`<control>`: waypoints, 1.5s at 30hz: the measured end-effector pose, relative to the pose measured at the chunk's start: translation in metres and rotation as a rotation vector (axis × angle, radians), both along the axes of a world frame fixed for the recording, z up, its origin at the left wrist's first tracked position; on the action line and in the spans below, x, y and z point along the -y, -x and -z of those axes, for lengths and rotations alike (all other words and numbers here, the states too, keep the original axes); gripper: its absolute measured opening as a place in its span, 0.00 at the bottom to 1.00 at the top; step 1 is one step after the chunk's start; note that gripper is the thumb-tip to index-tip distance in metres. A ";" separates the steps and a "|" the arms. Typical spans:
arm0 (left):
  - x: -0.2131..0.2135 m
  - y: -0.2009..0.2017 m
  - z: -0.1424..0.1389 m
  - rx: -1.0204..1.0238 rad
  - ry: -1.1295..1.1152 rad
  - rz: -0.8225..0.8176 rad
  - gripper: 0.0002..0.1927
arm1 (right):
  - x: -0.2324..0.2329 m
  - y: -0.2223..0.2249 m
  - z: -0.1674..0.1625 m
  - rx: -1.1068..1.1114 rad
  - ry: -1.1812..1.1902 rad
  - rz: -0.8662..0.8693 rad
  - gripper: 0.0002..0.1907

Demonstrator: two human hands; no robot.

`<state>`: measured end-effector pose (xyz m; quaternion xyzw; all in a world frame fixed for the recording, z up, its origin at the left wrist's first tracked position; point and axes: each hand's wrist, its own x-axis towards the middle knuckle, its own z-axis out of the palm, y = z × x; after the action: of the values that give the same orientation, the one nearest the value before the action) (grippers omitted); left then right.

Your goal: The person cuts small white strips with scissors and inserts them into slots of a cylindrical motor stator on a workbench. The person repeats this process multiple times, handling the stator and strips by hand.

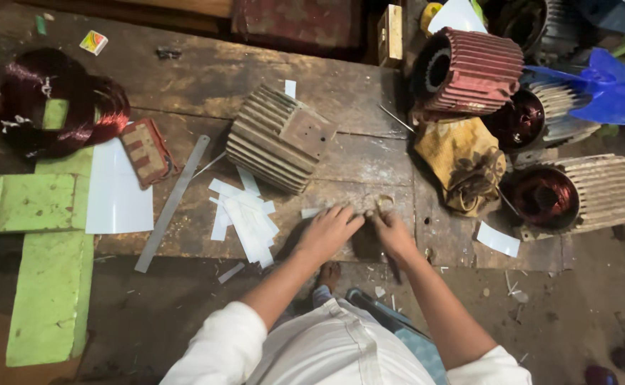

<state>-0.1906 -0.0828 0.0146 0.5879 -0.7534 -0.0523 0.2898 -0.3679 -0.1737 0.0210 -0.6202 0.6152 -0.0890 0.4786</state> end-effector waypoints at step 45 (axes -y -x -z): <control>-0.041 0.030 0.043 0.250 -0.155 -0.172 0.25 | -0.010 -0.012 0.026 -0.452 0.522 -0.499 0.14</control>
<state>-0.2204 -0.0420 -0.0281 0.6729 -0.7241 -0.0116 0.1510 -0.3555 -0.1638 -0.0053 -0.8544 0.4924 0.0152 0.1654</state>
